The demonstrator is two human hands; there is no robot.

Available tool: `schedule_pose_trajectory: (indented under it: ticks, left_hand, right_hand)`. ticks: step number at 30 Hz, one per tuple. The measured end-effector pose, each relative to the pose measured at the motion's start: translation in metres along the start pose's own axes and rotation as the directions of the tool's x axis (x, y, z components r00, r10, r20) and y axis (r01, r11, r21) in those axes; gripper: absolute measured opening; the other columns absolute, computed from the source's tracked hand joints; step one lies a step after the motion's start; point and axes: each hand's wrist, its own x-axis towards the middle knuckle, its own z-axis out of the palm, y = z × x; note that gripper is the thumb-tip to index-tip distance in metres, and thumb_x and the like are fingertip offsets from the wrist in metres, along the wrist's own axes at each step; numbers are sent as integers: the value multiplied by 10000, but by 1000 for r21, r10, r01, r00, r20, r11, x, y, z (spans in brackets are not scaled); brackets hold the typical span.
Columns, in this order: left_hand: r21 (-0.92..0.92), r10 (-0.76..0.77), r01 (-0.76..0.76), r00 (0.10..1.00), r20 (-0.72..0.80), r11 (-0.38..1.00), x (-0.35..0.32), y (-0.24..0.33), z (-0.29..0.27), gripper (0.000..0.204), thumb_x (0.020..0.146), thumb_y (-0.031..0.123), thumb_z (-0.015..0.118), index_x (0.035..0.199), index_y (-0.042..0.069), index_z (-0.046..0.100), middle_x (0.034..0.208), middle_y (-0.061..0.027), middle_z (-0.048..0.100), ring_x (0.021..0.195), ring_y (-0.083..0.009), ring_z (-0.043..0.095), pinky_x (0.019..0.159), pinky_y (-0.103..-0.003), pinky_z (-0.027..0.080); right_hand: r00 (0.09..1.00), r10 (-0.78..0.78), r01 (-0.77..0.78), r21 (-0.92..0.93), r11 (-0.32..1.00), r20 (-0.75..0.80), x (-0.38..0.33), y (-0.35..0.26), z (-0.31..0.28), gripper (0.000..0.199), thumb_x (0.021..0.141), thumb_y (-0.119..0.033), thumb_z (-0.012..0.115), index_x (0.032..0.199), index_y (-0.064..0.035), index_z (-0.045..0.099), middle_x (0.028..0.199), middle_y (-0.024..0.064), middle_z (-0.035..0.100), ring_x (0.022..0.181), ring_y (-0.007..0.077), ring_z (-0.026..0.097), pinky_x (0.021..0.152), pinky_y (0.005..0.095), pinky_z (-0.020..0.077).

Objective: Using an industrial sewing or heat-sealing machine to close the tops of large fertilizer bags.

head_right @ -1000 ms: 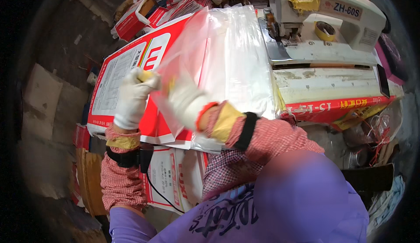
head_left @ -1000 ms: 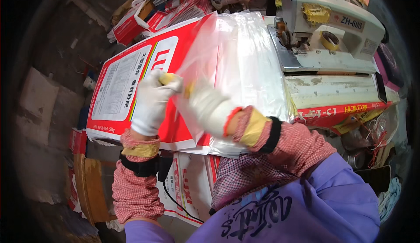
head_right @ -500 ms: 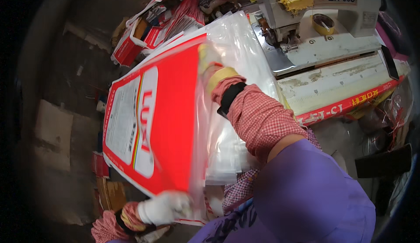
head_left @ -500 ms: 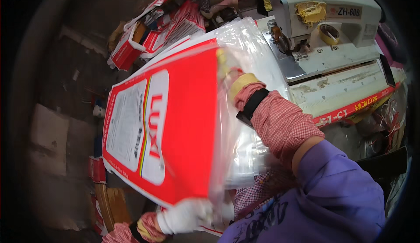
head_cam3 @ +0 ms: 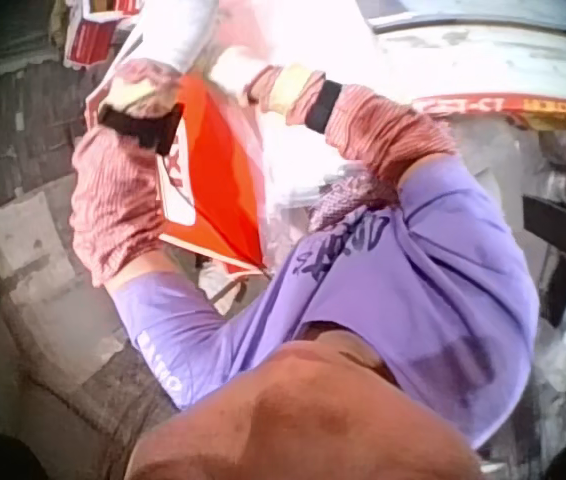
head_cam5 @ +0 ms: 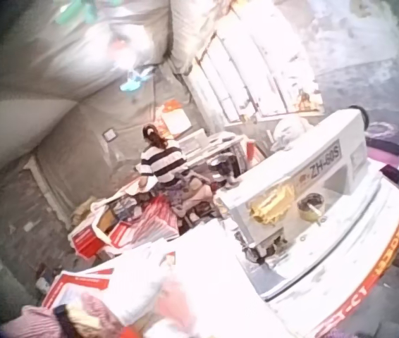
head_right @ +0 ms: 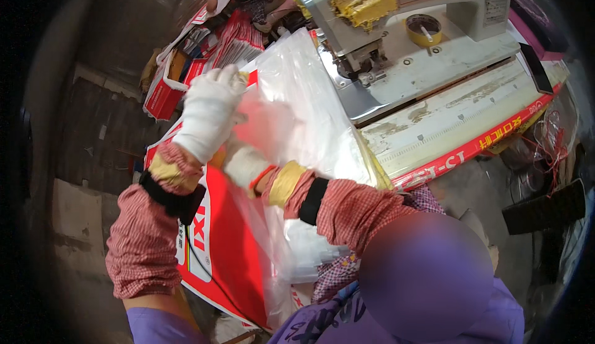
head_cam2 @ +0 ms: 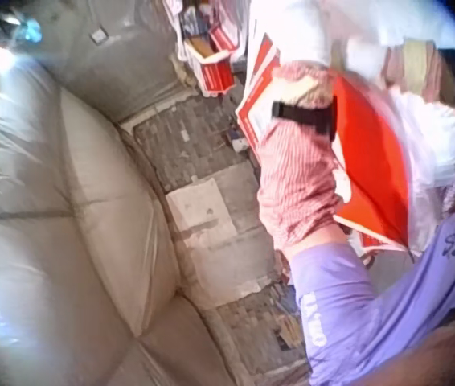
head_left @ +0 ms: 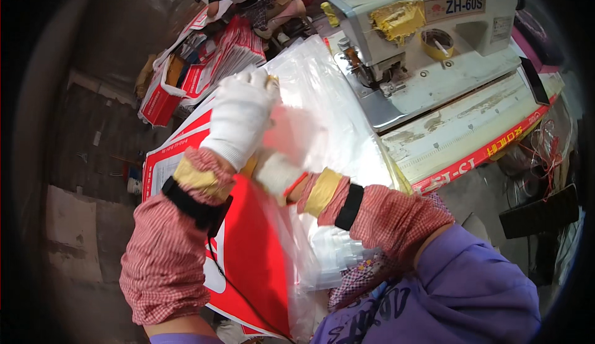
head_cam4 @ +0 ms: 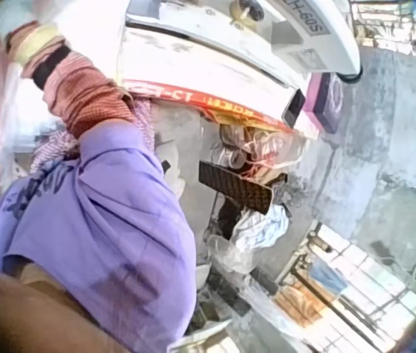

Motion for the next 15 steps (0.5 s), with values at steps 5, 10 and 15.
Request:
schedule_pose_trajectory:
  ticks: [5, 10, 15]
  left_hand:
    - [-312, 269, -116, 818, 508, 943, -4, 23, 15, 45, 749, 123, 532, 756, 80, 545, 714, -65, 594, 626, -255, 603, 532, -337, 484]
    - [280, -196, 206, 979, -62, 938, 24, -10, 33, 65, 771, 119, 516, 804, 91, 565, 611, -68, 563, 526, -265, 595, 430, -379, 475]
    - [220, -278, 223, 925, 261, 950, 31, -14, 79, 104, 766, 137, 517, 803, 89, 601, 697, -81, 618, 589, -250, 631, 519, -378, 507]
  right_hand:
    - [988, 10, -106, 635, 765, 153, -9, -8, 17, 412, 836, -435, 462, 898, -44, 577, 745, 150, 609, 657, 294, 600, 603, 354, 459]
    - [948, 260, -298, 806, 511, 186, -15, -14, 11, 377, 872, -403, 398, 1037, -102, 555, 819, 159, 614, 729, 304, 599, 657, 371, 469]
    - [987, -135, 69, 545, 836, 82, -8, -13, 67, 337, 821, -254, 432, 1125, -134, 517, 1070, 104, 565, 829, 299, 606, 718, 397, 487]
